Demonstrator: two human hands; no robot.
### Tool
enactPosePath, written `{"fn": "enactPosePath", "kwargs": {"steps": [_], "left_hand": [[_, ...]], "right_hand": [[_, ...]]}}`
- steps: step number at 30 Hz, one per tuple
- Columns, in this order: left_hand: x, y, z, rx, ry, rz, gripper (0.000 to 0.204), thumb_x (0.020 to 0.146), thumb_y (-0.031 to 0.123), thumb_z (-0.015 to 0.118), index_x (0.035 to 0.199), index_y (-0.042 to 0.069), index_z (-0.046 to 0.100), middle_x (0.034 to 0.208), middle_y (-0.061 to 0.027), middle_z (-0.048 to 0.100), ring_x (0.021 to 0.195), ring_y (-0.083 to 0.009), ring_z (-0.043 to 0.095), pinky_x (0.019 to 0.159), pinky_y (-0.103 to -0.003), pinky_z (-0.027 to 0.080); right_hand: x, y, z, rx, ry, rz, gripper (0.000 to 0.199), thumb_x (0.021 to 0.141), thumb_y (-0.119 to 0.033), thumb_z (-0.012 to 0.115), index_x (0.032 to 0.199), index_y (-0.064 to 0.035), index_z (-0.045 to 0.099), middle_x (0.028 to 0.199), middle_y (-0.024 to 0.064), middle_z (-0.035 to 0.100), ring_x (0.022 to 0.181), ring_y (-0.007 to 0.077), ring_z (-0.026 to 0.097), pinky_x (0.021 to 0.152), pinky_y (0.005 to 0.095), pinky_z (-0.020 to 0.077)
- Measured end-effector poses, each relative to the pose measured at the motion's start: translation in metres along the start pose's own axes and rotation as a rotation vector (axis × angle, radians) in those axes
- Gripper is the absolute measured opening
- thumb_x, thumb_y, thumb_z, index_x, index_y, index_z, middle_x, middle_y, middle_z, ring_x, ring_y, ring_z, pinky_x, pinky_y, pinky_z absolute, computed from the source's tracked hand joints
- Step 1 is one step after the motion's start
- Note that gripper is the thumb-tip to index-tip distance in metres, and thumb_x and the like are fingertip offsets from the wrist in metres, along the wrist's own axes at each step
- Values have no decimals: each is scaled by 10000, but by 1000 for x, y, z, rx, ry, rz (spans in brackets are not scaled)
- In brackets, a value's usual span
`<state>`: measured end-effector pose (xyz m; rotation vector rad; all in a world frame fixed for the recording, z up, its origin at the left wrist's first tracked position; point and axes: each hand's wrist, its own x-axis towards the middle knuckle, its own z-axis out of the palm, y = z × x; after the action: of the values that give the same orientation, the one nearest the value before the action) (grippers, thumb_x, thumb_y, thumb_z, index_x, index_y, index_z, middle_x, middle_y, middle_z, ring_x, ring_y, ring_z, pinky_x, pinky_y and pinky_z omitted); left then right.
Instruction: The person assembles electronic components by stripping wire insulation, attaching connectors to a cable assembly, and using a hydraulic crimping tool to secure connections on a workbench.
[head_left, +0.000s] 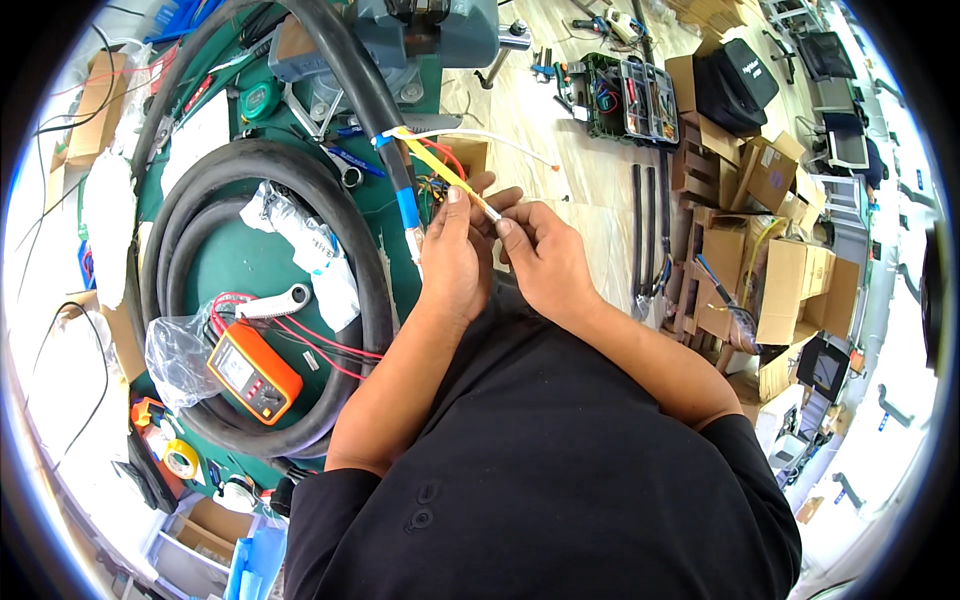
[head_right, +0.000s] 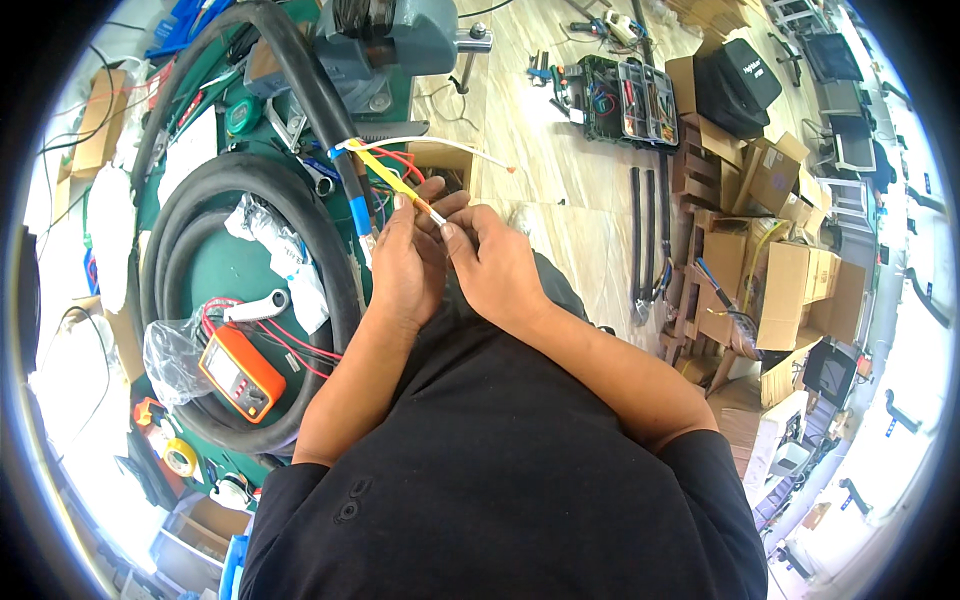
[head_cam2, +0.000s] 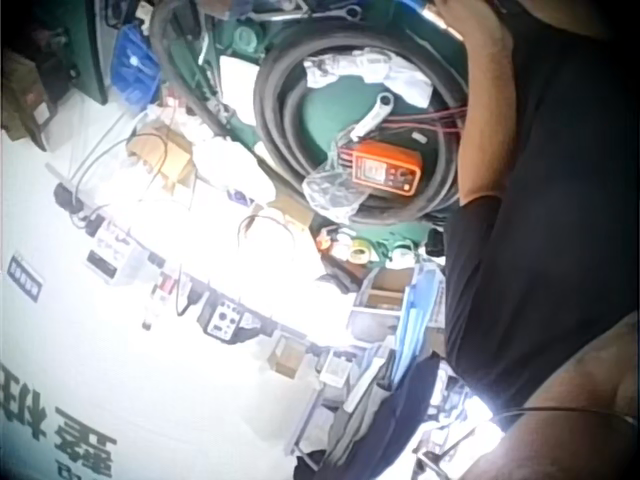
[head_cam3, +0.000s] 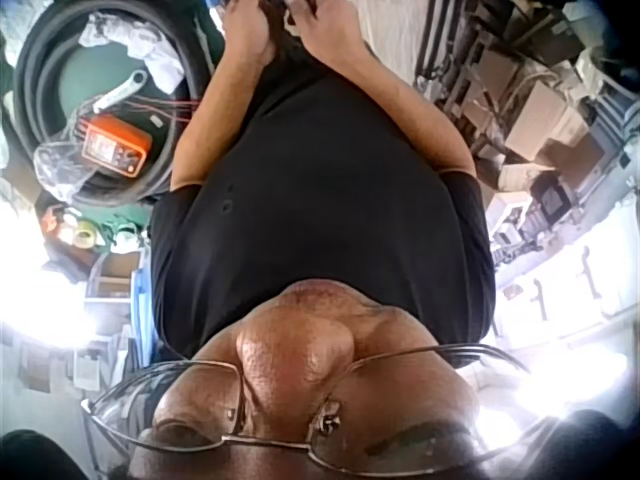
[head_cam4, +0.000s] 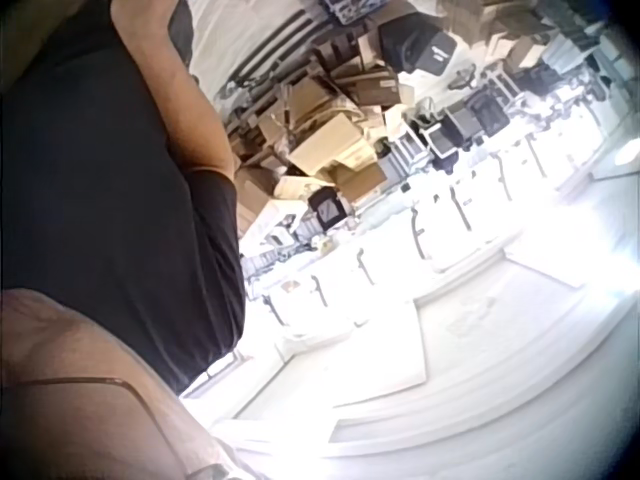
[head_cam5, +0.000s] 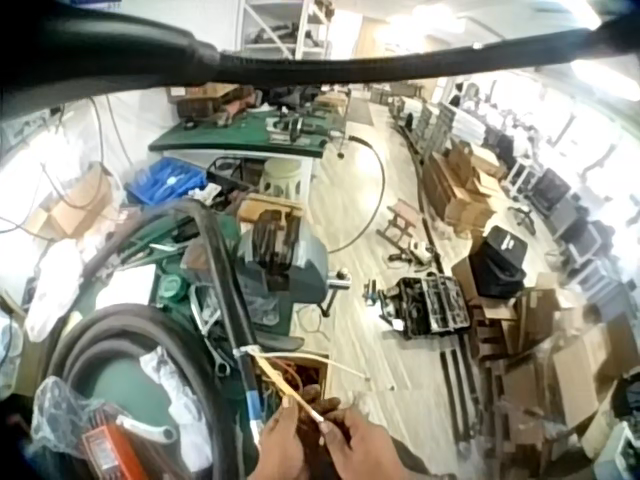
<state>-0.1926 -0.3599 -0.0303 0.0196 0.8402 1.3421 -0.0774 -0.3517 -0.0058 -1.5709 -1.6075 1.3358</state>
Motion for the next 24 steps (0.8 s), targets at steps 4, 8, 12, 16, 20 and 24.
{"fn": "enactPosePath", "kwargs": {"steps": [4,8,12,16,20,24], "left_hand": [[1,1,3,-20,-2,32,389,1060,343,381,1263,37,511,1122,-164,618,998,-293,619,915,-442,505],[2,2,3,-36,28,19,352,1054,322,427,1203,23,536,1110,-182,647,1042,-273,600,935,-413,484],[4,1,2,-57,10,15,325,1053,322,428,1127,29,548,1112,-178,649,1033,-275,602,915,-405,501],[3,4,2,-53,-37,26,302,1054,317,429,1082,42,550,1130,-182,645,1031,-275,601,896,-403,509],[4,3,1,-32,-42,38,288,1055,312,426,1060,53,550,1147,-186,639,1021,-276,603,891,-405,511],[3,5,2,-71,-21,9,300,1055,313,423,1075,43,553,1148,-185,636,1017,-278,601,894,-408,510]], "right_hand": [[0,5,1,-4,29,-6,184,930,-165,626,973,13,608,775,166,679,682,290,666,645,375,517],[-2,-9,-5,-59,-22,58,194,897,-155,659,991,5,603,843,172,698,736,312,686,663,386,524],[-1,-9,-3,-67,7,37,197,890,-155,665,993,1,605,878,185,704,778,337,695,674,402,526],[4,-8,2,-62,19,-3,197,906,-176,651,996,-3,620,862,199,694,775,364,684,674,415,523],[9,2,6,-22,-21,19,203,920,-190,636,1010,-8,631,851,204,689,768,377,678,673,419,522],[6,-4,-1,-54,-49,14,209,918,-183,636,1025,-5,620,814,203,683,752,364,680,658,420,519]]}}
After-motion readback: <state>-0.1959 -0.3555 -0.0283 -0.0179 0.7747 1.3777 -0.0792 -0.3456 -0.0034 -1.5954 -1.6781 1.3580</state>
